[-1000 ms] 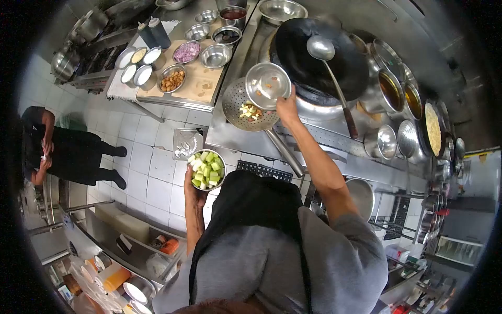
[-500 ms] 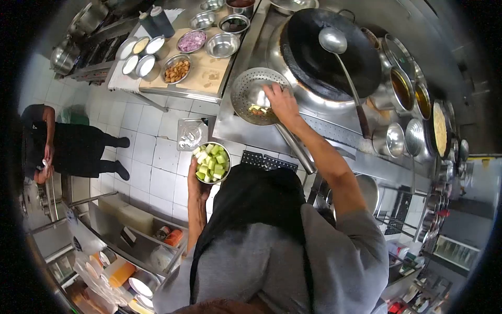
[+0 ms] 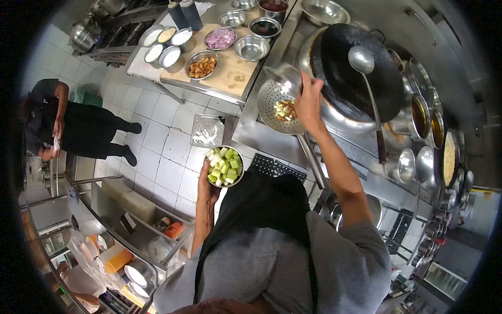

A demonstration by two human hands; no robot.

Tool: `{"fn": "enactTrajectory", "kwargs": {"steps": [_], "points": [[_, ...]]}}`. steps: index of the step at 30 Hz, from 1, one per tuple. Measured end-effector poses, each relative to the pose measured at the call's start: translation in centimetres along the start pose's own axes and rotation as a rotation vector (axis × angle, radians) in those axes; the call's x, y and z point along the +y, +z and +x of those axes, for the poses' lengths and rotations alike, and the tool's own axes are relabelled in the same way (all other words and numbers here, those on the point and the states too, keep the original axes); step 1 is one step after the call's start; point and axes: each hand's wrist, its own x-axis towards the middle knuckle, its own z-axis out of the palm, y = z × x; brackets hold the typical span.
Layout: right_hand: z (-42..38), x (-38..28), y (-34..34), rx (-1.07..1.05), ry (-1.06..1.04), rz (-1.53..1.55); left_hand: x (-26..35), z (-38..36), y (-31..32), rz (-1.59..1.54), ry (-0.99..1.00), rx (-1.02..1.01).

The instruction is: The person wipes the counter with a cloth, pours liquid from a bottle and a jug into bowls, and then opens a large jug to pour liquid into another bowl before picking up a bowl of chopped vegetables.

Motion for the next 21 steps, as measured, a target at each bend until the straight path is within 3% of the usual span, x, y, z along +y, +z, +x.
{"fn": "enactTrajectory", "kwargs": {"steps": [2, 4, 6, 7, 9, 15, 21], "points": [[3.5, 0.9, 2.1, 0.013, -0.074, 0.121, 0.2, 0.0, -0.5, 0.002, 0.033, 0.011], [7.2, 1.6, 7.4, -0.123, 0.103, 0.361, 0.9, 0.4, -0.8, -0.002, 0.092, -0.022], [9.9, -1.8, 9.9, -0.245, 0.241, 0.348, 2.5, 0.8, -0.6, -0.01, 0.113, -0.005], [11.2, 1.3, 15.7, -0.148, 0.018, 0.239, 3.3, 1.1, -0.4, -0.016, 0.124, 0.004], [12.5, -2.2, 16.8, -0.356, 0.341, 0.306, 4.6, 2.4, -0.6, 0.0, 0.152, 0.017], [13.9, -3.0, 21.2, -0.513, 0.51, 0.138, 6.7, 6.7, -2.3, 0.06, 0.247, 0.041], [13.6, -3.1, 22.0, -0.495, 0.27, -0.171, 8.1, 9.8, -0.8, -0.021, 0.168, -0.03]]}}
